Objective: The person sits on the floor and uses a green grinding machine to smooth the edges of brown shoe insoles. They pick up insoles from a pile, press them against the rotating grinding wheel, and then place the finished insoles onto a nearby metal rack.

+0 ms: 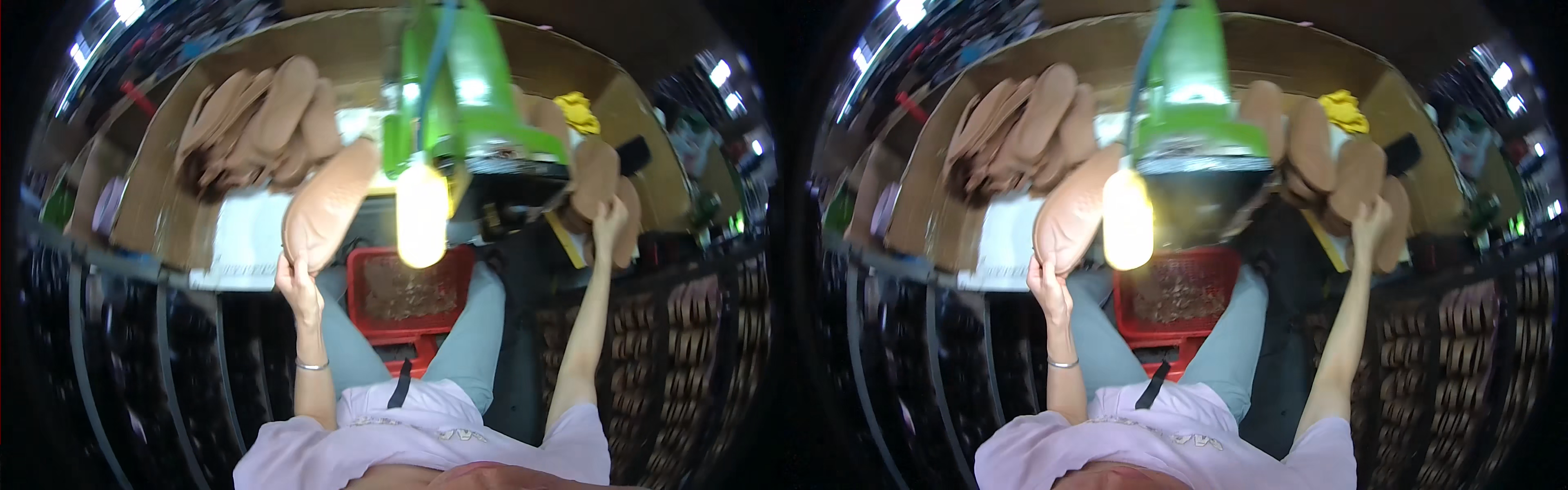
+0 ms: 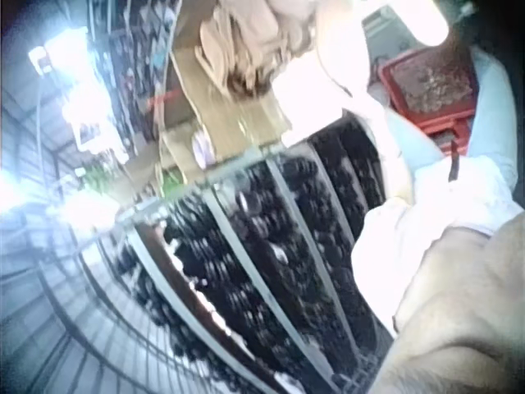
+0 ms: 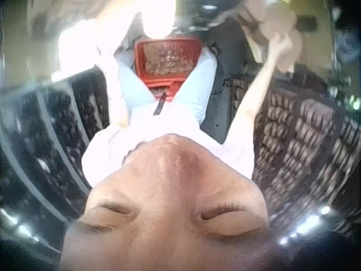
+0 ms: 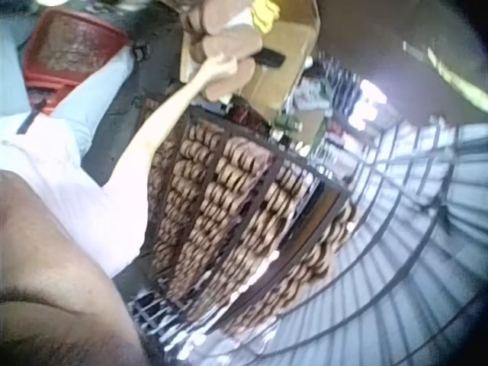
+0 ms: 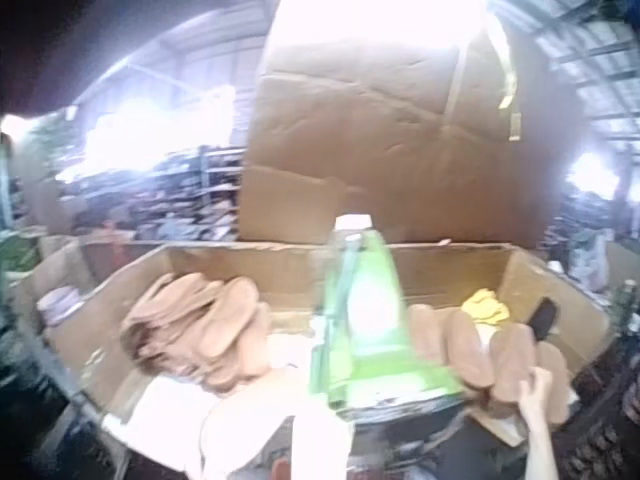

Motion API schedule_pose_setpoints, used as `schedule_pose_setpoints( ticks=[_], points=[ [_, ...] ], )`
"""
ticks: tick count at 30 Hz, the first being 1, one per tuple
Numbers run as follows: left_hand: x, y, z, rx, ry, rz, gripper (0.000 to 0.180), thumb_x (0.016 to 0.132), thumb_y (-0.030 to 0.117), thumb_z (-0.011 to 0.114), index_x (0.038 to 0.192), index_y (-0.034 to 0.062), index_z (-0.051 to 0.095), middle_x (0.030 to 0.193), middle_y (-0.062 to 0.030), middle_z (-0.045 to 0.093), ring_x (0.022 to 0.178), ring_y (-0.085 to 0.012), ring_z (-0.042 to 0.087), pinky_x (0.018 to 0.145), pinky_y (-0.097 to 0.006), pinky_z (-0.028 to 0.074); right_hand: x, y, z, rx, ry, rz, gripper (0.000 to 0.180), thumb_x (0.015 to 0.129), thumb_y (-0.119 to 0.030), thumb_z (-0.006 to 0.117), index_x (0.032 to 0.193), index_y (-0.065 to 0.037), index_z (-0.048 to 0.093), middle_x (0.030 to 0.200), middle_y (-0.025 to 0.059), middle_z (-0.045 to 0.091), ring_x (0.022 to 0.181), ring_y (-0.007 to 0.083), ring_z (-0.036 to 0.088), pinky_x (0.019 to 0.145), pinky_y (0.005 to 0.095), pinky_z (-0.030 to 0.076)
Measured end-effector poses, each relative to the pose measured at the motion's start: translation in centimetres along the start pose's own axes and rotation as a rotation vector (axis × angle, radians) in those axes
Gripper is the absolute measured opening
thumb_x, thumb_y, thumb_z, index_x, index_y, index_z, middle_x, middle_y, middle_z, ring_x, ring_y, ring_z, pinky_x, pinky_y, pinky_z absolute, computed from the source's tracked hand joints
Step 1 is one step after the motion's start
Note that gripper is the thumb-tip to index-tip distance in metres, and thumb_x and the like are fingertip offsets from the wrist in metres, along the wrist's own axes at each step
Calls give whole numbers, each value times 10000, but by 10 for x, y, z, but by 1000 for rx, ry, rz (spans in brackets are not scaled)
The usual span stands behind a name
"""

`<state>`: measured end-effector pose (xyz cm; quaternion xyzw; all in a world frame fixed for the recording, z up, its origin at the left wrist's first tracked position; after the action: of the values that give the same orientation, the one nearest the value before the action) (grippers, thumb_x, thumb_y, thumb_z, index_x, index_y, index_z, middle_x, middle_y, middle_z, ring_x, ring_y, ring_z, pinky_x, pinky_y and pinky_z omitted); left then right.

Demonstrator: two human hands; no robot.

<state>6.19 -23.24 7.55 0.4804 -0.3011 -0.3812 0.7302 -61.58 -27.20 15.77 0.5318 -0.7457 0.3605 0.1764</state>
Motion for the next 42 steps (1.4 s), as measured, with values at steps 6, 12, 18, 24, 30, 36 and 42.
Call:
schedule_pose_setpoints(
  ticks=[6, 12, 18, 24, 30, 36, 42],
  points=[
    [-84, 48, -56, 45, -82, -90, 175, 887, 88, 598, 1008, -38, 579, 914, -53, 616, 797, -76, 542, 744, -227, 448, -194, -200, 25, 1083, -630, 450, 354, 867, -79, 642, 1197, -1, 542, 1070, 127, 618, 993, 182, 592, 882, 344, 504],
    [-179, -64, -49, -141, -371, -851, 460, 819, -2, 648, 1233, -24, 447, 1144, -137, 596, 1015, -191, 604, 906, -315, 472, -338, -283, 67, 1762, -820, 991, 589, 836, -47, 658, 1338, 14, 356, 1244, 136, 531, 1157, 229, 536, 995, 371, 439],
    [-166, -67, 69, 98, -735, -473, 604, 797, 13, 692, 1318, -22, 386, 1194, -151, 571, 1138, -209, 536, 956, -333, 442, -317, -257, 25, 1299, -917, 449, 558, 792, 4, 686, 1281, 38, 420, 1231, 129, 533, 1158, 211, 514, 1015, 353, 397],
    [-141, -21, 158, 154, -852, -207, 306, 740, 174, 794, 936, -25, 667, 818, -72, 681, 747, -108, 617, 692, -269, 512, -314, -253, -8, 1354, -1032, 485, 702, 752, -53, 756, 1346, 30, 393, 1293, 132, 514, 1197, 211, 494, 1026, 356, 386],
    [-122, 0, 210, 321, -872, -182, 189, 771, 137, 761, 769, -13, 646, 676, -34, 606, 603, -73, 517, 543, -260, 430, -401, -244, -7, 1366, -1102, 799, 606, 728, -73, 780, 1256, 16, 498, 1213, 117, 572, 1129, 202, 535, 982, 337, 425],
    [-112, 9, 196, 226, -760, -127, 147, 788, 76, 738, 732, -7, 630, 653, -1, 588, 585, -51, 499, 525, -236, 416, -405, -244, -26, 1313, -1129, 767, 502, 730, -85, 781, 1162, 47, 563, 1100, 103, 631, 988, 185, 604, 886, 304, 481],
    [-121, -21, 165, 152, -652, -347, 128, 778, 23, 717, 875, -35, 659, 786, -17, 646, 695, -61, 565, 653, -215, 480, -398, -184, -50, 1153, -1040, 854, 362, 708, -66, 779, 1010, 72, 636, 972, 113, 676, 876, 148, 637, 764, 274, 523]
  ],
)
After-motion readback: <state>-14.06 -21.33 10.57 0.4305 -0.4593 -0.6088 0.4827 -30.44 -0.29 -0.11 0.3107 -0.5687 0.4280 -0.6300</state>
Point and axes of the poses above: each hand's wrist, its own x-axis towards the middle knuckle, its own z-axis out of the palm, y = z × x, the point moved 10 cm from there along x, towards the middle knuckle
